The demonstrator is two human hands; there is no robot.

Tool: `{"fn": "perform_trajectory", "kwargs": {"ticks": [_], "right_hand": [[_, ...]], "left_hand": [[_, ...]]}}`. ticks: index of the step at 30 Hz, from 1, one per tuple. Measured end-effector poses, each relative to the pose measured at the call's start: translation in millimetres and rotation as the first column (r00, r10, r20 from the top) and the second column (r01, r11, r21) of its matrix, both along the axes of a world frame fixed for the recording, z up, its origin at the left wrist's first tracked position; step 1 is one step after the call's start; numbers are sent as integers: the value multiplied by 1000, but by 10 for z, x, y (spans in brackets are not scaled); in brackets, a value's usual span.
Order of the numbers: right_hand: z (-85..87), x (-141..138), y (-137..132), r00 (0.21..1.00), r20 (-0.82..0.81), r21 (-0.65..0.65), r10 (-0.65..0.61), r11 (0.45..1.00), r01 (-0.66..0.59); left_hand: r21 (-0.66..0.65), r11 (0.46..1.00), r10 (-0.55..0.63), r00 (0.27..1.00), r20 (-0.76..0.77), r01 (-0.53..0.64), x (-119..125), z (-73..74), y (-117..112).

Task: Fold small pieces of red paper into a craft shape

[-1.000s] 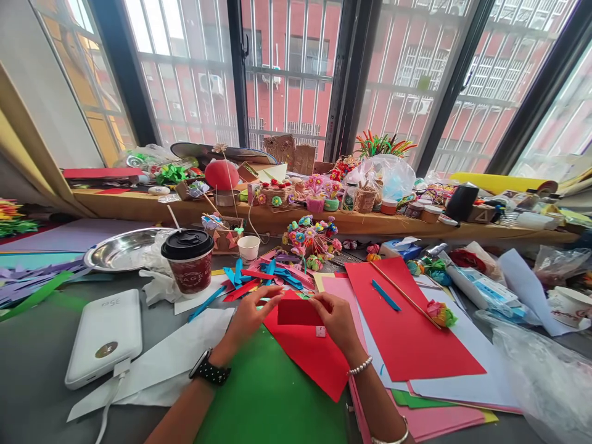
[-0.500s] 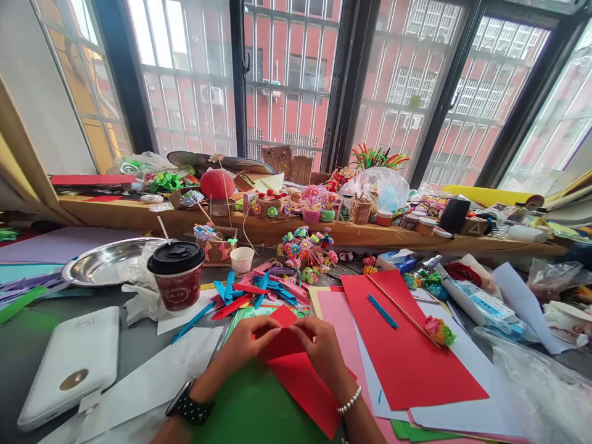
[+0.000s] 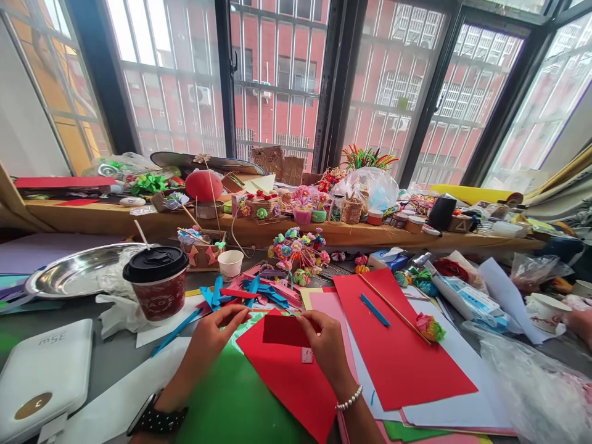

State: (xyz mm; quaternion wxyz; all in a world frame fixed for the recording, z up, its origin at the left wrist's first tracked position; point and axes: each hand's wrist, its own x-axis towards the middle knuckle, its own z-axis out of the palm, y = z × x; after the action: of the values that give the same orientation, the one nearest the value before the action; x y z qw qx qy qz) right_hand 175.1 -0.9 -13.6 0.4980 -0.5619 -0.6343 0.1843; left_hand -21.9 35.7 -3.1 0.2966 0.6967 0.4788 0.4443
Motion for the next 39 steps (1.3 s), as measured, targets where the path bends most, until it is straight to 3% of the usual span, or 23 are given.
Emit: {"fn": "perform_trajectory", "kwargs": {"ticks": [2, 4, 6, 14, 21, 28, 34, 39], "right_hand": [[1, -35, -12, 999, 7, -1, 46, 999, -46], [0, -82, -29, 996, 15, -6, 90, 996, -90], [1, -119, -45, 993, 28, -9, 117, 993, -116], [8, -163, -80, 975, 123, -26, 187, 982, -185], [-1, -98, -25, 993, 79, 13, 86, 996, -87], [-3, 76, 28, 994, -90, 19, -68, 997, 70], [19, -79, -25, 984, -37, -23, 175, 984, -176], [-28, -85, -17, 992, -37, -60, 120, 991, -123]], "left_hand": [[70, 996, -53, 998, -25, 54, 54, -9, -32], [71, 977, -194, 976, -96, 201, 120, -27, -66], [61, 967, -235, 960, -155, 246, 171, -48, -92], [108, 951, -247, 920, -304, 291, 201, -85, -120], [93, 976, -166, 953, -254, 195, 132, -59, -55], [62, 994, -75, 981, -178, 87, 63, -39, -10], [16, 961, -266, 944, -193, 275, 128, -26, -66], [-61, 961, -277, 953, -120, 271, 103, -28, -25]]}}
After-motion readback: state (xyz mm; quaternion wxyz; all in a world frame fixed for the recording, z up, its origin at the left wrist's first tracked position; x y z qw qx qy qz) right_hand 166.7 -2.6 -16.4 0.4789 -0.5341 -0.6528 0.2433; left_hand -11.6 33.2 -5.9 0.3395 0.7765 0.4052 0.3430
